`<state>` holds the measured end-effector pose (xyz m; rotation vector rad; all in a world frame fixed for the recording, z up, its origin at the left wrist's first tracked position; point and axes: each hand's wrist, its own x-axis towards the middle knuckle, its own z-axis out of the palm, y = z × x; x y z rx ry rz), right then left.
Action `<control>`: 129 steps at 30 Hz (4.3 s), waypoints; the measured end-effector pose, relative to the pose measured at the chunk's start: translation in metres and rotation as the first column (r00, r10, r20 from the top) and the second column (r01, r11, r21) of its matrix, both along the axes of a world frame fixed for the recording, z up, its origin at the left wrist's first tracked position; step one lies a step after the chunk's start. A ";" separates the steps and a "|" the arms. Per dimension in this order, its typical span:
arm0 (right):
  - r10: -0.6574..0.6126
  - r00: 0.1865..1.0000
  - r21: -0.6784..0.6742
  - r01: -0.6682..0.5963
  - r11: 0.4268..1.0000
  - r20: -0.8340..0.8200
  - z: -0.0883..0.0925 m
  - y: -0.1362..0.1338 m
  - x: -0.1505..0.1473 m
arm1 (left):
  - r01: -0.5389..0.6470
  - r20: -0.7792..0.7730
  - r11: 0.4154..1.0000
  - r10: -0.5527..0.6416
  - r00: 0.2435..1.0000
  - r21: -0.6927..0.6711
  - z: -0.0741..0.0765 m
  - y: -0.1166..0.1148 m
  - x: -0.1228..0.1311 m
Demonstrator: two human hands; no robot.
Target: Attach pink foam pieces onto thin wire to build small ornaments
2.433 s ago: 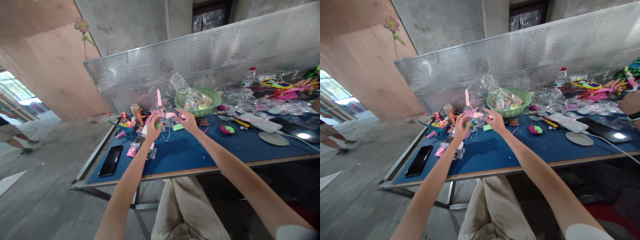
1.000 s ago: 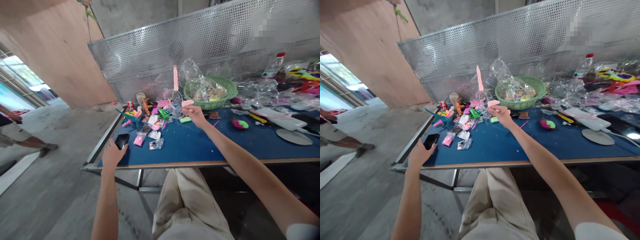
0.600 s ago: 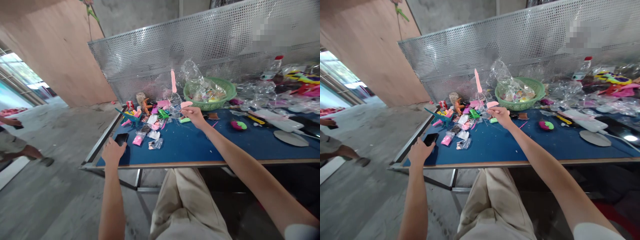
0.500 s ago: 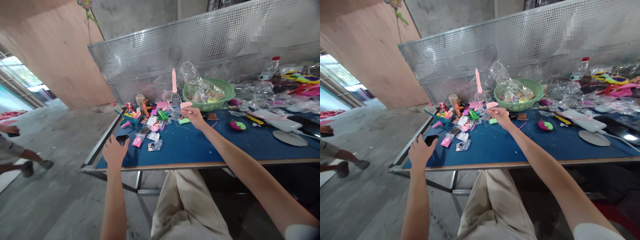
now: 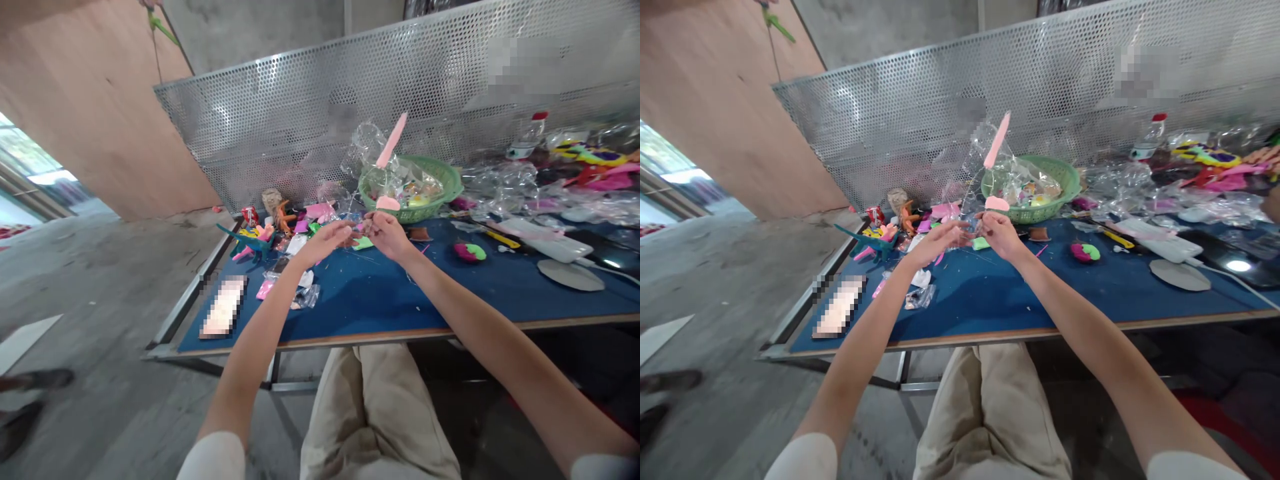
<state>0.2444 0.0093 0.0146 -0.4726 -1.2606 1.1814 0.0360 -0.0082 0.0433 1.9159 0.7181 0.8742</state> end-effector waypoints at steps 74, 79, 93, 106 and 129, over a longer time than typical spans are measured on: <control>-0.451 0.879 0.304 0.392 0.868 0.154 -0.003 -0.007 0.000 | -0.013 0.650 0.777 0.535 0.540 -0.629 0.002 -0.012 0.001; -0.450 0.874 0.324 0.379 0.867 0.182 -0.001 -0.011 0.000 | 0.029 0.655 0.758 0.542 0.527 -0.651 0.000 -0.011 0.002; -0.593 0.772 0.528 0.413 0.742 0.230 0.004 -0.024 -0.004 | 0.115 0.666 0.730 0.532 0.522 -0.673 -0.003 -0.016 0.008; -0.318 0.944 0.273 0.284 0.919 0.090 -0.004 -0.019 -0.023 | 0.166 0.684 0.743 0.474 0.555 -0.649 -0.001 -0.022 0.015; 0.066 0.996 -0.055 -0.062 0.997 0.064 -0.001 -0.015 -0.021 | 0.126 0.660 0.778 0.421 0.622 -0.615 0.001 -0.028 0.017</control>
